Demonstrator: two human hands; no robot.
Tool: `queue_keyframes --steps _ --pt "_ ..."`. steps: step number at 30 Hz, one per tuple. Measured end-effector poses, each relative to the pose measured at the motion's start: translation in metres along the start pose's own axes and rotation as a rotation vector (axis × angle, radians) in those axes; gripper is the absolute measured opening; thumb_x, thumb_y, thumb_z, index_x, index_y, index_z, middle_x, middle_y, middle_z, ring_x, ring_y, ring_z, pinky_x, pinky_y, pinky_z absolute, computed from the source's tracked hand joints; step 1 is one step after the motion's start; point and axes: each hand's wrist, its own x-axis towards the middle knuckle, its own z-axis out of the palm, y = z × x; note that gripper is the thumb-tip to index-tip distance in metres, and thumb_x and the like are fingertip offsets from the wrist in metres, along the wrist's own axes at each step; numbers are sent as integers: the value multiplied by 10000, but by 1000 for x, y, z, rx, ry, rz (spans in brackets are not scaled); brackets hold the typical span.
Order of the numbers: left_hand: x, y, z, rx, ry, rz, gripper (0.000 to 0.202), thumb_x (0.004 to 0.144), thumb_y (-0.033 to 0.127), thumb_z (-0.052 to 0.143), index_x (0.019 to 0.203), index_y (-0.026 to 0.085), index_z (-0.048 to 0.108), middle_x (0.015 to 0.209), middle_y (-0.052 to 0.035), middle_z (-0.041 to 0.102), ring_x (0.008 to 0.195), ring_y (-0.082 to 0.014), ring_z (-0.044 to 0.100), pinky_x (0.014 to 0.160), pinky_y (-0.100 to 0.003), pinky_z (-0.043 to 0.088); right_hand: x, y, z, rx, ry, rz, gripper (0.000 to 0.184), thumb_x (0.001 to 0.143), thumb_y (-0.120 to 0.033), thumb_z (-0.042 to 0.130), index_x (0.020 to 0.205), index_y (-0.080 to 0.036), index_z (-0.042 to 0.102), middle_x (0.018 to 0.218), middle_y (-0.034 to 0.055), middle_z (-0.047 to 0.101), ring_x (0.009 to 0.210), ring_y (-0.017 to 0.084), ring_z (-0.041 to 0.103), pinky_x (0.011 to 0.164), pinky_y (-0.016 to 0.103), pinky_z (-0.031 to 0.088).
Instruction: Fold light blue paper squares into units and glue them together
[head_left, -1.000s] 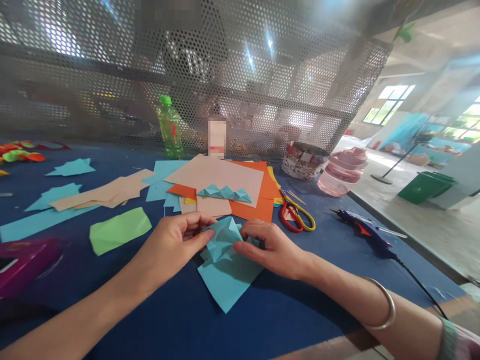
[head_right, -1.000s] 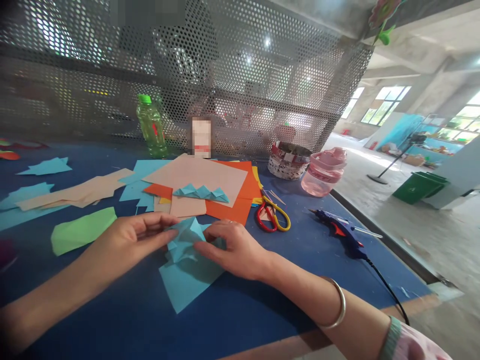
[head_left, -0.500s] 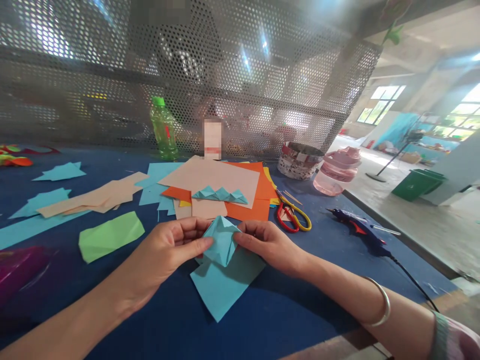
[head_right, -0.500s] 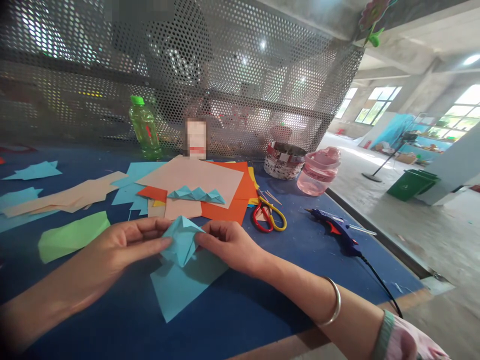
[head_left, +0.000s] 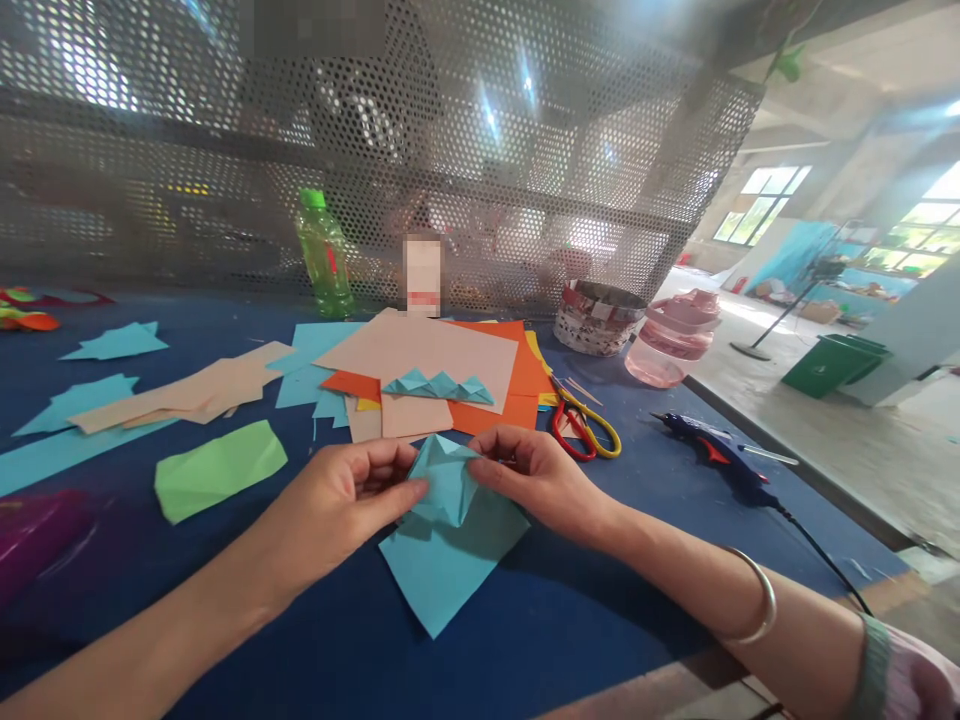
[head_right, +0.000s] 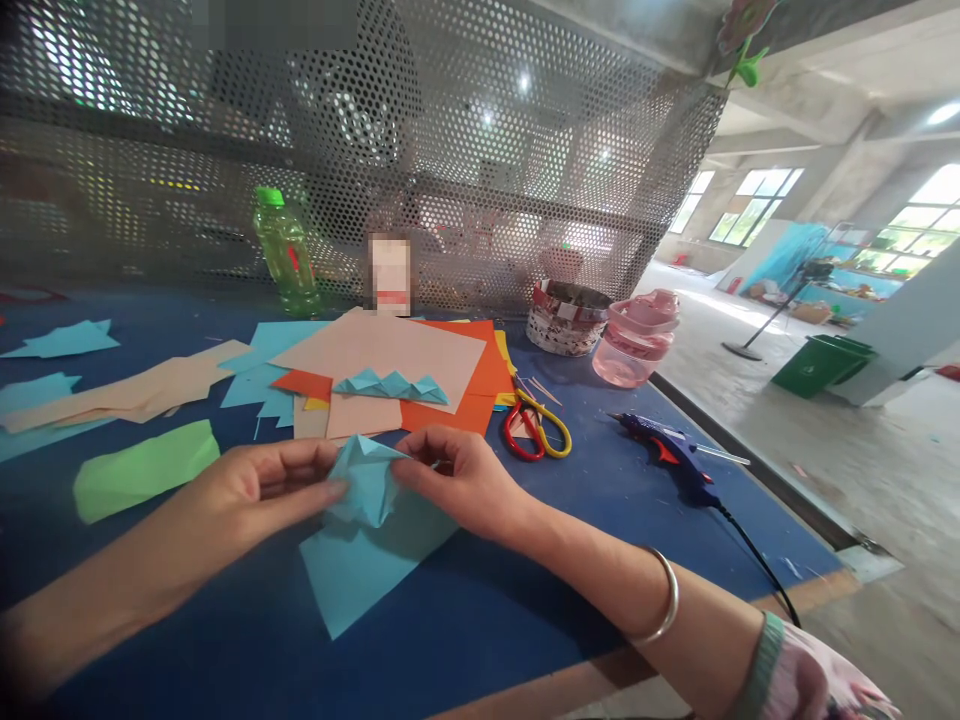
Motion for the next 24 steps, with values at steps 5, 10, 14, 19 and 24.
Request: queue_keyframes --steps 5,10,14,19,24 --pt "2 -6 -3 -69 16 41 391 669 538 887 897 236 791 871 -37 820 828 -241 753 750 -312 593 -1 -3 1 10 -91 1 505 729 -520 908 1009 -176 664 913 -10 643 734 102 557 672 235 453" --pt "1 -4 -2 -109 -4 7 388 677 527 896 893 233 762 898 -23 816 863 -211 728 787 -282 555 -3 -3 3 -113 -105 -70 393 740 -418 901 951 -182 668 904 -9 662 773 117 579 707 243 485" --pt "1 -7 -1 33 -36 74 380 763 577 803 905 229 742 947 -45 812 900 -249 731 811 -334 566 -3 3 2 -208 -3 -100 250 857 -394 777 876 -178 652 794 -17 644 695 112 572 666 247 478" --pt "0 -21 0 471 186 443 378 869 455 734 1206 296 669 1206 -35 753 1028 -275 708 868 -385 574 -2 8 -4 -566 210 -460 103 910 -221 703 837 -193 638 759 -4 677 685 127 600 654 251 492" --pt "-1 -25 0 811 242 929 276 959 252 655 1231 288 625 1237 -22 710 1171 -244 661 1055 -392 504 -5 4 -6 -999 220 -927 159 946 -57 598 872 -195 623 857 59 754 829 182 664 779 299 559"
